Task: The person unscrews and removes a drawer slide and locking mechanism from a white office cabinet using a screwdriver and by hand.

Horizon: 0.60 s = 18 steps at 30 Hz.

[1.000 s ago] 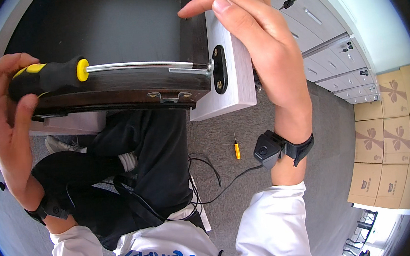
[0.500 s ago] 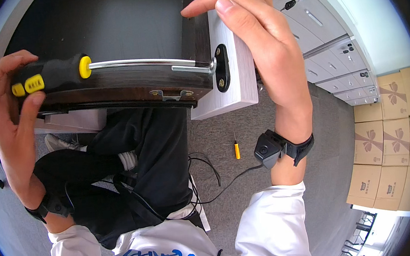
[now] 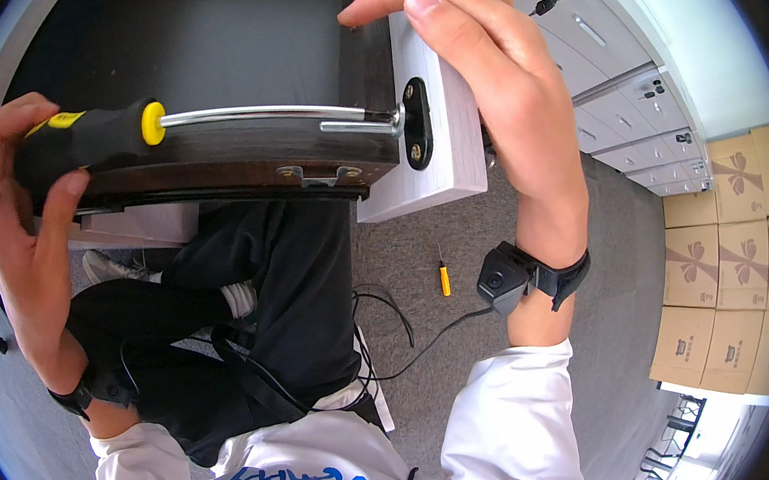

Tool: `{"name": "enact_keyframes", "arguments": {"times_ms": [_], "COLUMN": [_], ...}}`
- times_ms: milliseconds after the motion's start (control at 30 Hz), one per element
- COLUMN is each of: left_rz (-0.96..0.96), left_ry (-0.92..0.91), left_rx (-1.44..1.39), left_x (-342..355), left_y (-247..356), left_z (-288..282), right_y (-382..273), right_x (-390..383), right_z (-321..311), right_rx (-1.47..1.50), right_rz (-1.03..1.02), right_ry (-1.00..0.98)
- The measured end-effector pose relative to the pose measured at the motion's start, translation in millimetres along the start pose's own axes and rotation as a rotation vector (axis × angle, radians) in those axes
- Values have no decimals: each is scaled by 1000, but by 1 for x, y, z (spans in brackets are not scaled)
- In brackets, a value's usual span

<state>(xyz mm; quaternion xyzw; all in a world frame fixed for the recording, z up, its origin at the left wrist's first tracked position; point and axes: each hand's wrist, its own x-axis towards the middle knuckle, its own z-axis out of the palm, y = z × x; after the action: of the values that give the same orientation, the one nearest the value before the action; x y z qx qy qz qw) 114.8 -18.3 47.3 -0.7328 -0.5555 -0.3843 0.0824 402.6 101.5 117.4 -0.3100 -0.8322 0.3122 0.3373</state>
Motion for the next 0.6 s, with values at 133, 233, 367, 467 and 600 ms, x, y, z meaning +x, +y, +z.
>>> {"name": "enact_keyframes", "arguments": {"times_ms": [133,233,367,467,600], "left_rz": [-188,-140,9,-105,-237], "left_ry": [-53,-102,-67,5,-65], "left_rx": [-40,100,188,11,-85], "left_x": [0,8,10,0,-2], "left_y": [5,11,16,6,6], "left_z": [-4,-4,0,3,-7], "right_y": [-1,-1,24,5,0], "right_x": [1,2,5,1,1], "right_z": [-1,0,-6,-3,0], "right_rx": [-5,-18,-32,-41,-26], "right_rz": [-10,-25,-82,-39,-29], "right_ry": [-10,-12,-1,-12,-12]}}
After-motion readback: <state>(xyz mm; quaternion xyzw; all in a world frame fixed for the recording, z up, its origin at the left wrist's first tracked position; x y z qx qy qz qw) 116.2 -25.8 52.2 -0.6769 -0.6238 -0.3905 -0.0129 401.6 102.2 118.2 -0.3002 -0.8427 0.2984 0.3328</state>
